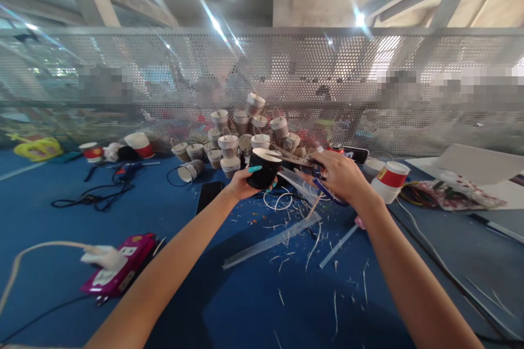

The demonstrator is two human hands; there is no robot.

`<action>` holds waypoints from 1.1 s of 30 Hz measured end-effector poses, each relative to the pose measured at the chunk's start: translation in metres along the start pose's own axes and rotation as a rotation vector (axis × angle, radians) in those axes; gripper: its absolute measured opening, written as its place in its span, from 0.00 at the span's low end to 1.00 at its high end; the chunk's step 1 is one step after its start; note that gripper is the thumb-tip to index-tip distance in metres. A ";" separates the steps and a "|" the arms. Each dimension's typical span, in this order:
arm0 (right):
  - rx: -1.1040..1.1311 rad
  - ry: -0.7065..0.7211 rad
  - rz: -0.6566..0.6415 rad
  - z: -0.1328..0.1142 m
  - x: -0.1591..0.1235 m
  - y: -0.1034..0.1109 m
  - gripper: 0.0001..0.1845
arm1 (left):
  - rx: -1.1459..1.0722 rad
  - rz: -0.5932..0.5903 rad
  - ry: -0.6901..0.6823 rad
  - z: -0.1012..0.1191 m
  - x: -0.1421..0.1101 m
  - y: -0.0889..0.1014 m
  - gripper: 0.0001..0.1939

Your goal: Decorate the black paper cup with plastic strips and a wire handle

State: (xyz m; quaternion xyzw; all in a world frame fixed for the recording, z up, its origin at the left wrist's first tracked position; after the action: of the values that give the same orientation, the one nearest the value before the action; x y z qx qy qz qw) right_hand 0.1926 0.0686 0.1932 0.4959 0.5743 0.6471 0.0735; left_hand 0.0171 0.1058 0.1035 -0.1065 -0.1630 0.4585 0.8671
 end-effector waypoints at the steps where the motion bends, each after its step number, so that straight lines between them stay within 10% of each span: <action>1: 0.002 0.015 -0.015 0.000 0.000 -0.001 0.24 | 0.006 0.002 0.000 0.000 0.000 0.000 0.30; 17: -0.127 -0.214 -0.029 0.023 -0.002 0.003 0.28 | 0.388 0.125 -0.124 0.019 0.004 -0.016 0.39; 27: -0.092 -0.288 -0.084 0.030 -0.001 -0.005 0.26 | 0.893 0.658 -0.249 0.037 -0.004 -0.002 0.38; 33: 0.010 -0.217 -0.097 0.025 0.001 -0.010 0.23 | 0.510 0.553 -0.097 0.022 0.000 -0.010 0.32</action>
State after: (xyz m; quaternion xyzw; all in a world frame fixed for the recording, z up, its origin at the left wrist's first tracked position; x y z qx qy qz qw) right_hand 0.2051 0.0891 0.1816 0.5349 0.5897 0.5824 0.1639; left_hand 0.0165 0.1010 0.1275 0.0947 -0.0494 0.7056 0.7005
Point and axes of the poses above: each hand's wrist, its own x-axis towards the middle knuckle, its own y-axis out of the back of the hand, z = x × y, the point moved 8 cm from there along x, towards the middle knuckle, and after that the axes turned 11 degrees about x, right-handed, at the moved point
